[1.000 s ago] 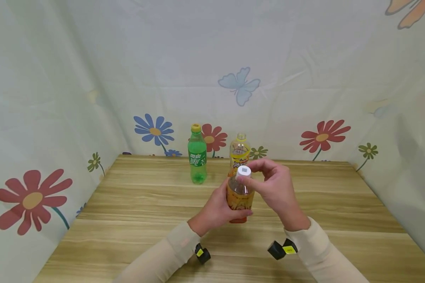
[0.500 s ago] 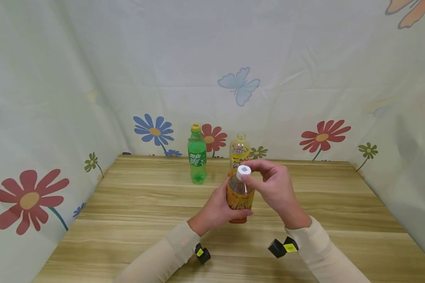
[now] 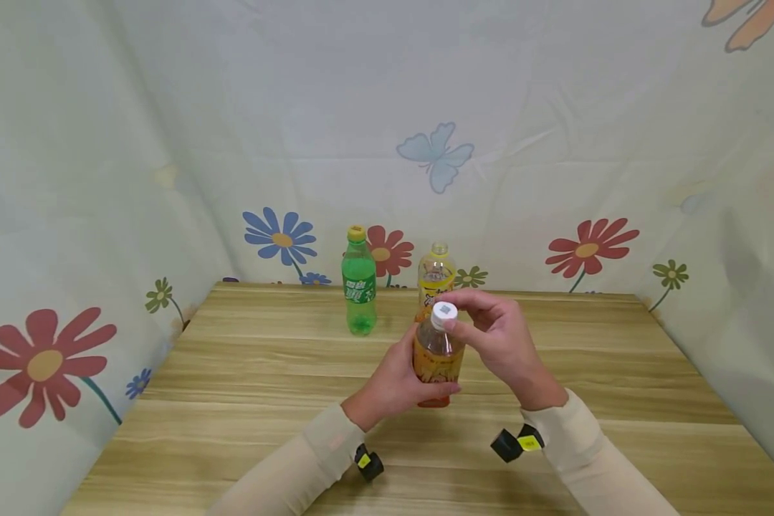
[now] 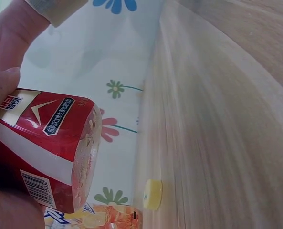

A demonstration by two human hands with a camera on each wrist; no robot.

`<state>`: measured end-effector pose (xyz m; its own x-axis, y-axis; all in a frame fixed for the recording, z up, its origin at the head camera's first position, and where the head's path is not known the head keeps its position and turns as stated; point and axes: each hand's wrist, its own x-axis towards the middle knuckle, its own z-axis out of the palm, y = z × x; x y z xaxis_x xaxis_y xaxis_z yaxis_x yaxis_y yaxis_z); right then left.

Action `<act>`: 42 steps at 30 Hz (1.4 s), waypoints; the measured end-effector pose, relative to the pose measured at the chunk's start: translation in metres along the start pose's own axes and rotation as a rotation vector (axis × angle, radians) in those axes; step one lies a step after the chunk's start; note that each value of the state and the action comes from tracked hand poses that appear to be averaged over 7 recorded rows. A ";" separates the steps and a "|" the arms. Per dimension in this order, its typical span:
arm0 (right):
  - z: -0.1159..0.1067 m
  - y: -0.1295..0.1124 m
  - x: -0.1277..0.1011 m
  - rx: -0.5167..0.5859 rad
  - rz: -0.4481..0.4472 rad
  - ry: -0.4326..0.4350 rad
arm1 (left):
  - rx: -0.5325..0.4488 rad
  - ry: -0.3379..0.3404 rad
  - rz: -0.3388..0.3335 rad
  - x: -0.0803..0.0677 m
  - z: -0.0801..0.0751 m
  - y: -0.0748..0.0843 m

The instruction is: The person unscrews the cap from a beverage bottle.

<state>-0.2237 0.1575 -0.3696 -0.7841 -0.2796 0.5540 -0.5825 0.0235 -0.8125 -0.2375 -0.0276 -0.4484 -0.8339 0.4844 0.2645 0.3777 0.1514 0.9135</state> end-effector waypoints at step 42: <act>0.016 -0.008 -0.006 -0.149 0.068 0.241 | 0.013 0.004 -0.026 -0.001 0.002 -0.001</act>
<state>-0.2108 0.1440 -0.3687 -0.8404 -0.0370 0.5407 -0.5378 0.1801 -0.8236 -0.2359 -0.0266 -0.4503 -0.8450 0.4769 0.2419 0.3610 0.1751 0.9160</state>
